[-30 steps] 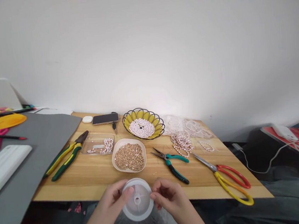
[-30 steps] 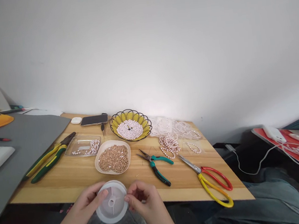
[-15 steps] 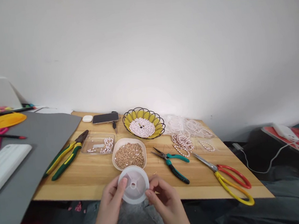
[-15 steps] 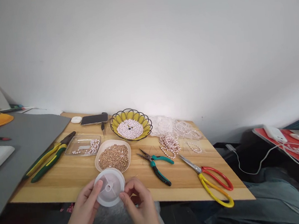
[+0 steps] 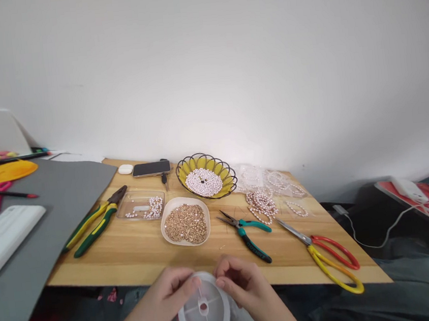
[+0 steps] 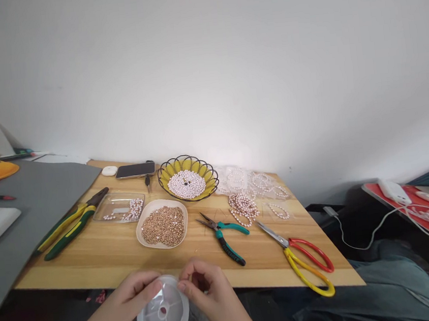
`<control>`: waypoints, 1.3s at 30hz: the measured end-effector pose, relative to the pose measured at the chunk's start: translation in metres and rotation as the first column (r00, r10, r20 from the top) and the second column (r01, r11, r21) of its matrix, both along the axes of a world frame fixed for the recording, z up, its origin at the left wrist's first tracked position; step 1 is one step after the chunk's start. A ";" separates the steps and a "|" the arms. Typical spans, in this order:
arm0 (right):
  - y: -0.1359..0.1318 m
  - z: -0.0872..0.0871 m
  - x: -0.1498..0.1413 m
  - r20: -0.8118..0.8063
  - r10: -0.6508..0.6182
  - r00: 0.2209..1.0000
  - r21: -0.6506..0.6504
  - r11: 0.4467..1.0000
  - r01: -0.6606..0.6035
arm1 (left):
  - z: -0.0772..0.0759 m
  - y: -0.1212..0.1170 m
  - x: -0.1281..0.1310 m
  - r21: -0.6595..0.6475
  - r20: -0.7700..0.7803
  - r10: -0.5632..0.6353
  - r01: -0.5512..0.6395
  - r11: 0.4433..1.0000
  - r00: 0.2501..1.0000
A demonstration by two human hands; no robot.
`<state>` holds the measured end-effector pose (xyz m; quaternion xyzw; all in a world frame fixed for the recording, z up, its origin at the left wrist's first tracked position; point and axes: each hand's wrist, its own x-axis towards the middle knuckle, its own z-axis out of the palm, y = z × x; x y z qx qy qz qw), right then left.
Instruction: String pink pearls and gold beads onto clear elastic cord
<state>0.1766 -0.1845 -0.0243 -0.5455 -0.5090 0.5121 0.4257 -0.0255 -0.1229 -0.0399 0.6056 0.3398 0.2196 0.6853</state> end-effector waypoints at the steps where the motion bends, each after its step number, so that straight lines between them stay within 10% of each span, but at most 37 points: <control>1: 0.001 -0.001 -0.003 -0.033 -0.026 0.999 0.011 1.000 0.026 | -0.001 -0.001 0.003 0.005 -0.002 0.042 -0.042 0.999 0.999; 17: -0.008 -0.026 -0.040 -0.110 -0.295 0.949 0.229 0.922 0.313 | -0.023 -0.013 0.024 -0.202 0.113 0.553 -0.526 0.826 0.825; 23: -0.004 -0.014 -0.023 -0.133 -0.290 0.948 0.149 0.939 0.308 | -0.008 -0.007 0.011 -0.148 0.102 0.217 -0.201 0.968 0.971; 28: -0.004 0.004 0.001 -0.023 -0.052 0.998 0.081 0.995 0.054 | 0.008 0.001 -0.003 -0.023 0.060 -0.121 0.123 0.992 0.991; 32: -0.003 0.006 -0.002 0.024 0.062 0.998 0.046 0.997 -0.063 | 0.008 0.000 -0.001 0.094 -0.032 -0.060 0.063 0.994 0.998; 39: 0.000 -0.010 -0.018 -0.100 -0.133 0.986 0.066 0.988 0.140 | -0.001 -0.002 0.010 0.070 0.004 0.230 -0.230 0.971 0.973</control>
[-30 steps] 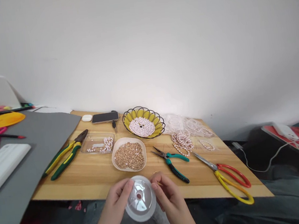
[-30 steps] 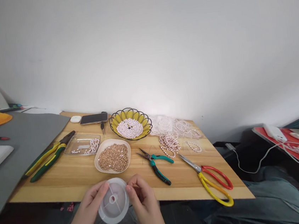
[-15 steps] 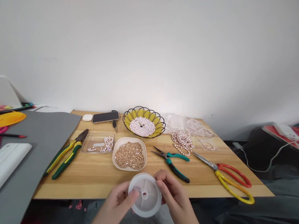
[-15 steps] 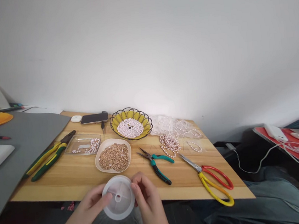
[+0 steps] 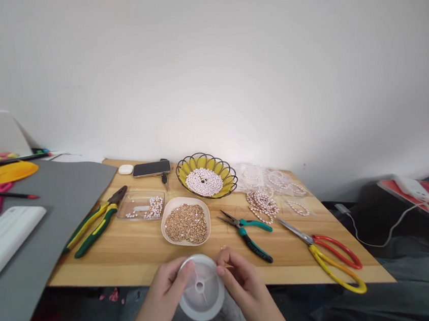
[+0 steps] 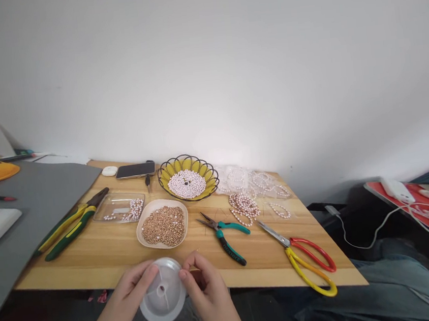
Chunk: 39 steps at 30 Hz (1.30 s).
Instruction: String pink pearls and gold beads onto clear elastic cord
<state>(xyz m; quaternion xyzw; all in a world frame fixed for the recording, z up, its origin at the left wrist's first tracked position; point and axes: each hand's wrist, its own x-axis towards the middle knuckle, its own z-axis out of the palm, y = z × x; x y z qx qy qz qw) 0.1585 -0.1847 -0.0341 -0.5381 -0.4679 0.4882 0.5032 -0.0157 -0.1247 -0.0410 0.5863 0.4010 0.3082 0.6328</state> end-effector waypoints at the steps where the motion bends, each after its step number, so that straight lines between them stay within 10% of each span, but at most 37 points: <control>1: -0.001 -0.001 -0.001 -0.014 -0.002 1.000 0.002 1.000 0.002 | -0.001 0.001 0.001 -0.010 0.009 0.053 -0.053 0.999 0.999; 16: -0.004 -0.026 -0.024 -0.004 -0.186 0.982 0.003 0.982 0.186 | -0.007 -0.004 0.009 -0.007 -0.011 0.440 -0.440 0.898 0.898; 25: 0.000 0.002 0.014 0.039 -0.111 0.993 0.055 0.993 0.109 | 0.004 0.005 -0.005 -0.074 0.064 -0.079 0.083 0.994 0.995; 30: 0.001 0.012 0.023 0.187 0.040 0.982 0.035 0.998 -0.047 | 0.007 0.011 -0.010 -0.025 0.024 -0.098 0.099 0.995 0.995; 39: 0.002 -0.013 0.021 0.134 -0.038 0.990 0.025 0.999 0.035 | 0.006 0.011 -0.014 -0.012 -0.009 -0.028 0.027 1.000 1.000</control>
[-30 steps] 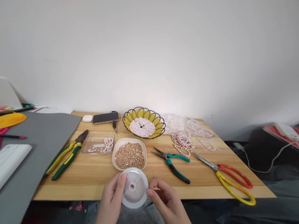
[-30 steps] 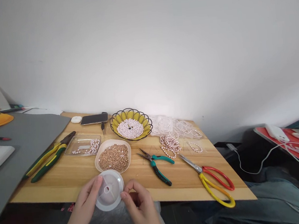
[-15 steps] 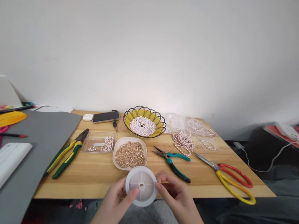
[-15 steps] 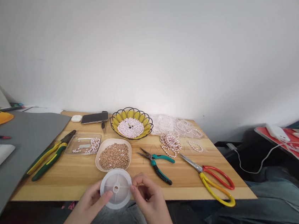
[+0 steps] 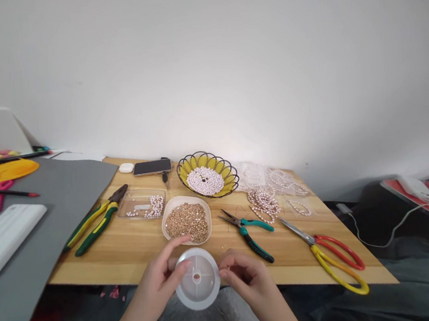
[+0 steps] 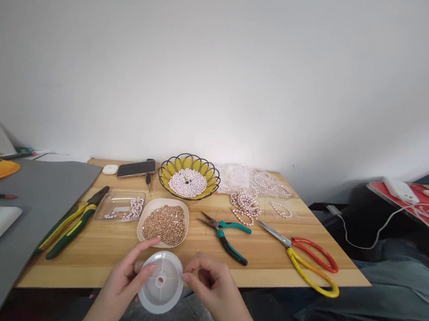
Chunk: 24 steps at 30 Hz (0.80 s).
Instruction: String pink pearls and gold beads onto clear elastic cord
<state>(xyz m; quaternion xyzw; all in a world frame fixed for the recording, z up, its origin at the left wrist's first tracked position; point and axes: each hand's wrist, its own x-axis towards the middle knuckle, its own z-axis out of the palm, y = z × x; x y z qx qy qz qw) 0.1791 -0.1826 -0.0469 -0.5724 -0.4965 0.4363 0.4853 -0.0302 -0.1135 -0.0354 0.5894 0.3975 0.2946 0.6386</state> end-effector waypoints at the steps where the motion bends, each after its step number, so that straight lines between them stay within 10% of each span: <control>1: 0.001 0.003 0.000 -0.015 -0.016 1.000 0.007 1.000 0.016 | 0.000 -0.001 0.000 -0.011 0.019 0.032 -0.032 0.999 0.999; 10: 0.000 0.013 0.022 -0.092 -0.241 0.966 0.038 0.969 0.245 | -0.002 -0.003 -0.004 0.058 -0.041 0.175 -0.172 0.983 0.984; 24: -0.008 0.014 0.054 -0.158 -0.387 0.908 0.065 0.914 0.401 | -0.013 0.006 -0.009 0.095 -0.052 0.061 -0.056 0.994 0.997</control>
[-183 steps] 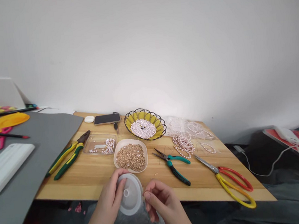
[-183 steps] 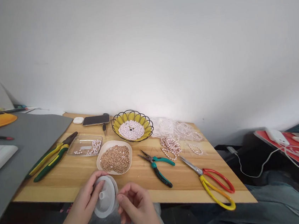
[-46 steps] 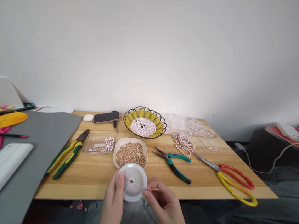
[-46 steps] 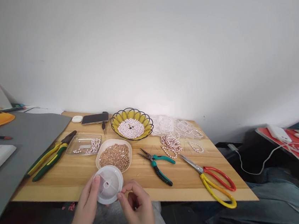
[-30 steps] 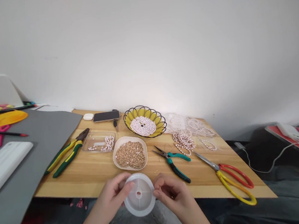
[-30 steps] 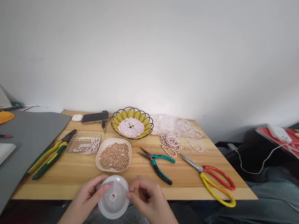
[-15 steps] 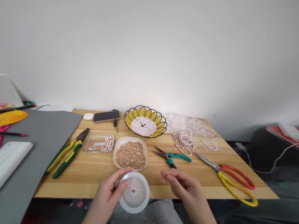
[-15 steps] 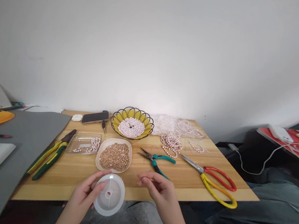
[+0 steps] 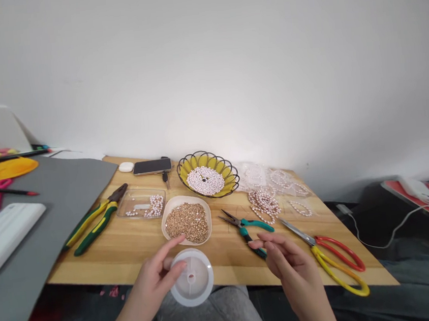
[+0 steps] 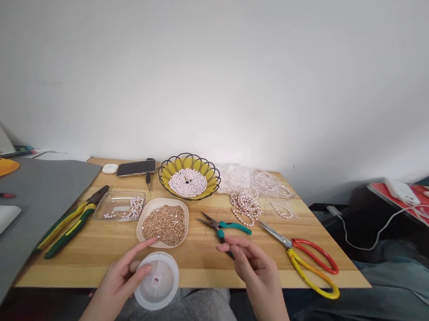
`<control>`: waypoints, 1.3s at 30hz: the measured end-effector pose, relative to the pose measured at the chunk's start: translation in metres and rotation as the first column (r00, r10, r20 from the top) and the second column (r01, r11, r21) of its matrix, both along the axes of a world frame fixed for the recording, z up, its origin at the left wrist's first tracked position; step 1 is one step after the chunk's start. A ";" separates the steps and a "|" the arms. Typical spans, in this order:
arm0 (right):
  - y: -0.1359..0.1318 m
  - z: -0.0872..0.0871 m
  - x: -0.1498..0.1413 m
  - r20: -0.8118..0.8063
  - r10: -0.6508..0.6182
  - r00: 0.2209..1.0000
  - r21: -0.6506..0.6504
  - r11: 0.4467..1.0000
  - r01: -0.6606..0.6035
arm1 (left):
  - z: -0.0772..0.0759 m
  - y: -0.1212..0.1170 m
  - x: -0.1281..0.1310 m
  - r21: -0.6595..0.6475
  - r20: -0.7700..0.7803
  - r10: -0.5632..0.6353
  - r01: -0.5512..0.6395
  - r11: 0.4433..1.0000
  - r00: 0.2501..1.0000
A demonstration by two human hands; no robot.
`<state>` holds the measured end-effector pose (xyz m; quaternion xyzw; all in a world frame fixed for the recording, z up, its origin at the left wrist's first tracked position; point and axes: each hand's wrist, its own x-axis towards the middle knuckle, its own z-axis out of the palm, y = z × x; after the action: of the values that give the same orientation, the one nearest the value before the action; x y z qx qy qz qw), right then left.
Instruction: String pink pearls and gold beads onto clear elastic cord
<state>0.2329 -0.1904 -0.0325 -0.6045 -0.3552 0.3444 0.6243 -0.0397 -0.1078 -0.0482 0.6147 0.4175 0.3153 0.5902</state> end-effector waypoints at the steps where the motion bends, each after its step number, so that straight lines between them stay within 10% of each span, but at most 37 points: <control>1: -0.001 -0.001 0.002 0.005 0.006 1.000 0.002 1.000 -0.006 | -0.001 0.000 0.000 -0.009 0.001 0.008 -0.008 1.000 1.000; 11: -0.010 -0.013 -0.026 0.033 0.190 0.981 -0.082 0.979 -0.187 | -0.003 -0.003 0.024 -0.281 0.296 0.489 -0.414 0.866 0.820; 17: -0.009 -0.017 -0.059 -0.135 0.317 0.939 -0.124 0.935 -0.333 | 0.011 -0.009 0.045 -0.504 0.452 0.628 -0.400 0.766 0.633; 24: -0.007 -0.025 -0.082 -0.179 0.404 0.897 -0.077 0.903 -0.422 | 0.015 -0.014 0.051 -0.593 0.440 0.688 -0.388 0.705 0.578; 32: -0.007 -0.017 -0.064 -0.202 0.403 0.893 -0.118 0.895 -0.430 | 0.004 -0.005 0.036 -0.424 0.445 0.637 -0.478 0.769 0.630; 39: -0.010 -0.007 -0.033 -0.316 0.311 0.896 -0.041 0.939 -0.340 | -0.008 0.003 0.007 -0.039 0.192 0.416 -0.416 0.908 0.889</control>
<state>0.2000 -0.2009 -0.0393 -0.5051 -0.3338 0.5497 0.5756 -0.0331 -0.1052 -0.0560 0.4780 0.4787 0.4938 0.5464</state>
